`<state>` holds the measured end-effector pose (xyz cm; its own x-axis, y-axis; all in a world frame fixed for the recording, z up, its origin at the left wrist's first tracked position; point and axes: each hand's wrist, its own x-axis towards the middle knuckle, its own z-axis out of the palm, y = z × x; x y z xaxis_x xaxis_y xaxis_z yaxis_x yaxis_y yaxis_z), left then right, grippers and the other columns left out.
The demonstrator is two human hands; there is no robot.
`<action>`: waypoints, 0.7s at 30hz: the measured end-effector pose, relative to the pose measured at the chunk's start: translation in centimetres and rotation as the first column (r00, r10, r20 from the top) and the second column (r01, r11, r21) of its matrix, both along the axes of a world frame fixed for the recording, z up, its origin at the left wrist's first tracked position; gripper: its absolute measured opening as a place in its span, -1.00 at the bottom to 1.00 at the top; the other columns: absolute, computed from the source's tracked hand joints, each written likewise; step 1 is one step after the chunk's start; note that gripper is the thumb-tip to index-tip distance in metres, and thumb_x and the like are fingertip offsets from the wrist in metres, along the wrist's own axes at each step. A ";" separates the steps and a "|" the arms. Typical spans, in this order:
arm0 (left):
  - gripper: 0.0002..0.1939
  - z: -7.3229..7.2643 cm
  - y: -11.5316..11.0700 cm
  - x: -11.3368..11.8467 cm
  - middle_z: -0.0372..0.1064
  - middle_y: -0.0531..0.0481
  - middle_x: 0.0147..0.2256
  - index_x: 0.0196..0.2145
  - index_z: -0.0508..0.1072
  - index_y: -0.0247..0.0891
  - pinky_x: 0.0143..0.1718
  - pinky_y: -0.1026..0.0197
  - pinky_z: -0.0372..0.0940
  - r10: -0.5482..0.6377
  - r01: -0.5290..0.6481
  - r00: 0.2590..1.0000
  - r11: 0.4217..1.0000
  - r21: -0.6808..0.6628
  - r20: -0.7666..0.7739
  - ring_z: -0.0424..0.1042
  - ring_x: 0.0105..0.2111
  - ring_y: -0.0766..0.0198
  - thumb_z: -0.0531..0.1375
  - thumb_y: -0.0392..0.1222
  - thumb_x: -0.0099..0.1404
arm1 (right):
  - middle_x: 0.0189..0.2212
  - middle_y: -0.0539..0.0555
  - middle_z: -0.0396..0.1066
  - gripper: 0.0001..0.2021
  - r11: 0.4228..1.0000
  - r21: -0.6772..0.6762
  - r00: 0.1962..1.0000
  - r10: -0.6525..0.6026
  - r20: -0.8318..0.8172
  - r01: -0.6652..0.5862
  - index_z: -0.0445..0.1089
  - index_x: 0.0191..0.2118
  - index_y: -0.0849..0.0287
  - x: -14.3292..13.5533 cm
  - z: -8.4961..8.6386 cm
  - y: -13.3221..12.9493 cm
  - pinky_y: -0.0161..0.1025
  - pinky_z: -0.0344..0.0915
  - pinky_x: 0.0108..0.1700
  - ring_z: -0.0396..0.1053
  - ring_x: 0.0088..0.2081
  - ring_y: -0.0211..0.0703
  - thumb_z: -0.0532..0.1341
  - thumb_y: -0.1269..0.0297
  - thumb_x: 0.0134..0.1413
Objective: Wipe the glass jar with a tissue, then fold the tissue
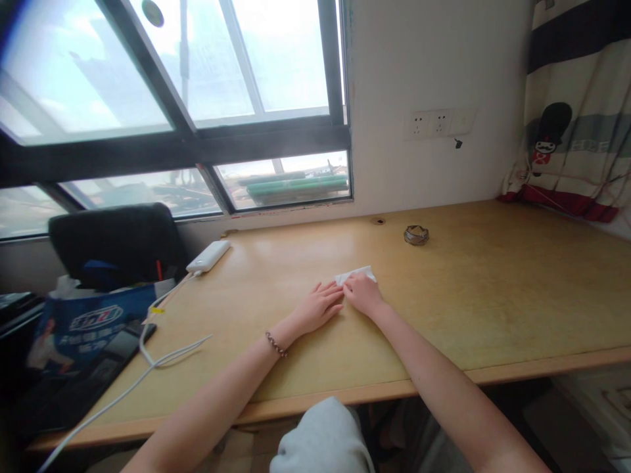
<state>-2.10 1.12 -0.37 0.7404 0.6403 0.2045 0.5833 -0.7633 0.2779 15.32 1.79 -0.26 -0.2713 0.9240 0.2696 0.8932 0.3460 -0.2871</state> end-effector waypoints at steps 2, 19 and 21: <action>-0.59 -0.1 0.0 0.0 0.08 -0.01 0.09 0.06 0.13 -0.08 0.11 -0.08 -0.20 0.020 -0.020 1.000 1.000 -0.005 -0.010 -0.12 0.15 0.15 -0.11 -0.02 0.27 | -0.35 0.11 0.38 -0.70 1.000 0.016 1.000 -0.022 0.020 0.022 0.44 -0.40 0.19 0.0 -0.1 0.0 -0.35 0.12 -0.21 0.26 -0.27 -0.21 -0.03 0.29 0.10; -0.59 -0.1 0.2 -0.2 0.08 -0.06 0.10 0.05 0.17 -0.12 0.10 -0.08 -0.17 0.022 -0.021 1.000 0.998 -0.055 0.018 -0.05 0.13 0.15 -0.09 -0.02 0.26 | -0.35 0.25 0.36 -0.84 0.716 -0.017 0.716 -0.698 -0.021 0.698 0.42 -0.40 0.25 12.8 -1.7 1.9 -0.26 0.16 -0.43 0.31 -0.32 -0.05 0.14 0.32 -0.13; -0.59 -0.1 0.2 -0.1 0.08 -0.05 0.10 0.05 0.17 -0.12 0.10 -0.08 -0.17 0.020 -0.020 1.000 0.999 -0.050 0.015 -0.05 0.13 0.15 -0.09 -0.02 0.26 | -0.35 0.20 0.35 -0.84 0.711 -0.034 0.709 -0.703 -0.053 0.702 0.41 -0.43 0.22 14.7 -2.2 1.4 -0.29 0.15 -0.44 0.31 -0.34 -0.10 0.15 0.27 -0.13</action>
<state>-2.24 1.31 -0.51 0.7242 0.6646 0.1837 0.5936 -0.7365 0.3245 30.04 3.18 -2.48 0.4728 0.8443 0.2523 0.8589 -0.3776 -0.3459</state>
